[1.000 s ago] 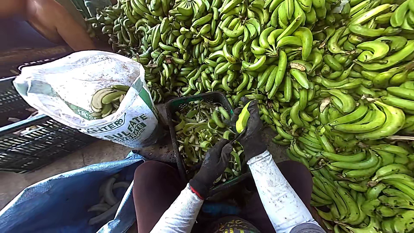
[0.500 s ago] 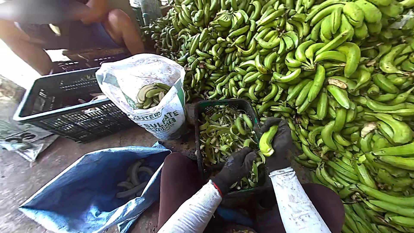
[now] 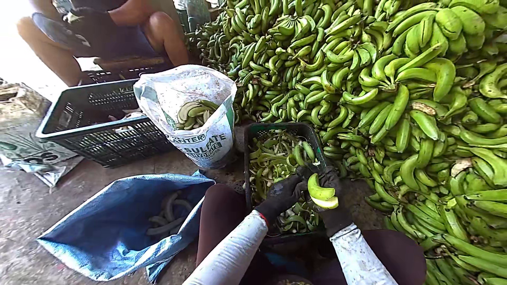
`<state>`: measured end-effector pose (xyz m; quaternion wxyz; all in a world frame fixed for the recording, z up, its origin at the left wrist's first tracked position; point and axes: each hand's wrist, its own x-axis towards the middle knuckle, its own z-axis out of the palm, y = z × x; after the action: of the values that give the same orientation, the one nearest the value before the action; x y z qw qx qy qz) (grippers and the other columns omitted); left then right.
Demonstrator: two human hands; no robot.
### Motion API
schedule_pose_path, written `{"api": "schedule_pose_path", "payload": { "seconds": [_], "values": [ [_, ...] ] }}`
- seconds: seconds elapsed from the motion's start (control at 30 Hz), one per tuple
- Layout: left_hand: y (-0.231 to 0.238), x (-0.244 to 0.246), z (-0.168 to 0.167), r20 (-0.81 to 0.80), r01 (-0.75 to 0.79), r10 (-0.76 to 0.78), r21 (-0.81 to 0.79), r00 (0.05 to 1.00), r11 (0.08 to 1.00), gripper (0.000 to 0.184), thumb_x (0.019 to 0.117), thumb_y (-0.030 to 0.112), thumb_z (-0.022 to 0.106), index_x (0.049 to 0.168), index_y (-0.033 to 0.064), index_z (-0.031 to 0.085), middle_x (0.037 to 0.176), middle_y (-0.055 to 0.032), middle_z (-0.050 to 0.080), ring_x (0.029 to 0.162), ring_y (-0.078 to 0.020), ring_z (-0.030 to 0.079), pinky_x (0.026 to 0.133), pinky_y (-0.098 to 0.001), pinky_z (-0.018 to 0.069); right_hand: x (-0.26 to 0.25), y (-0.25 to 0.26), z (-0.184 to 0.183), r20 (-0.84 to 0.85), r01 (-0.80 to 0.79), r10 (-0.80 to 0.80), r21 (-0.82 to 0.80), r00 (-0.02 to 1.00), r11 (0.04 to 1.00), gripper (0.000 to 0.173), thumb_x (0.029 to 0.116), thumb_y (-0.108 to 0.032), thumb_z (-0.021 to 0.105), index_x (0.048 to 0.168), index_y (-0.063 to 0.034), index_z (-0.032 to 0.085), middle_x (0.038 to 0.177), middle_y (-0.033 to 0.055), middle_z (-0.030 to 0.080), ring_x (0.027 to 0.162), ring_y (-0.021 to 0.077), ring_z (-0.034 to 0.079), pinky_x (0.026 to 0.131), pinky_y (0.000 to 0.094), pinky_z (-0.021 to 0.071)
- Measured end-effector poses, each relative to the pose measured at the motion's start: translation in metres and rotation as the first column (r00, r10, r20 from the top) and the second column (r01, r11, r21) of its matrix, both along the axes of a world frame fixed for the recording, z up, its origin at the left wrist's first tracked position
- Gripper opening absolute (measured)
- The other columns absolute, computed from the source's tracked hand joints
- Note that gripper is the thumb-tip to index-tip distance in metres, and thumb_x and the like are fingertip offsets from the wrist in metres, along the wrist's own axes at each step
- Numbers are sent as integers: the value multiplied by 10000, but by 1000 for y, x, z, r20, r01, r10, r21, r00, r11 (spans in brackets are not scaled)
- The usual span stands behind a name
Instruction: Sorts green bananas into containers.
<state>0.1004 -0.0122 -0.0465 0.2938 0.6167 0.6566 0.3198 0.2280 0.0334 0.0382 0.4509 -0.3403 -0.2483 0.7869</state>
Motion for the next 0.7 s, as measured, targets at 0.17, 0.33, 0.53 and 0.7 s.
{"api": "schedule_pose_path", "payload": {
  "seconds": [0.17,0.33,0.53,0.7],
  "values": [
    [3,-34,26,-419,104,-41,130,907,986,437,1076,410,415,1145,66,676,1003,-176,689,955,-365,695,817,-556,541,39,31,-67,-31,-573,585,164,810,803,376,1088,-291,331,1096,-98,654,985,91,742,883,185,731,797,375,620],
    [14,-75,45,-402,-140,66,-158,913,977,392,1094,392,432,1233,93,645,1134,-178,696,1051,-396,682,841,-623,535,31,25,-44,219,-846,853,-157,474,510,406,1062,-287,308,1337,-124,557,872,70,689,525,133,617,453,285,553],
    [12,-103,33,-334,-395,253,-479,908,784,556,1047,544,441,1189,59,671,1188,-219,682,1164,-419,636,924,-672,486,-49,41,7,711,-885,695,-249,108,393,290,1097,-297,413,1241,-68,517,842,59,672,512,129,590,466,293,531],
    [18,-91,26,-260,-251,128,-522,957,815,539,1065,516,415,1176,62,683,1185,-197,687,1174,-389,635,952,-650,475,-147,73,100,589,-823,590,272,552,499,338,1113,-334,301,1240,-95,504,1023,82,651,863,213,689,755,408,599]
  ]
}}
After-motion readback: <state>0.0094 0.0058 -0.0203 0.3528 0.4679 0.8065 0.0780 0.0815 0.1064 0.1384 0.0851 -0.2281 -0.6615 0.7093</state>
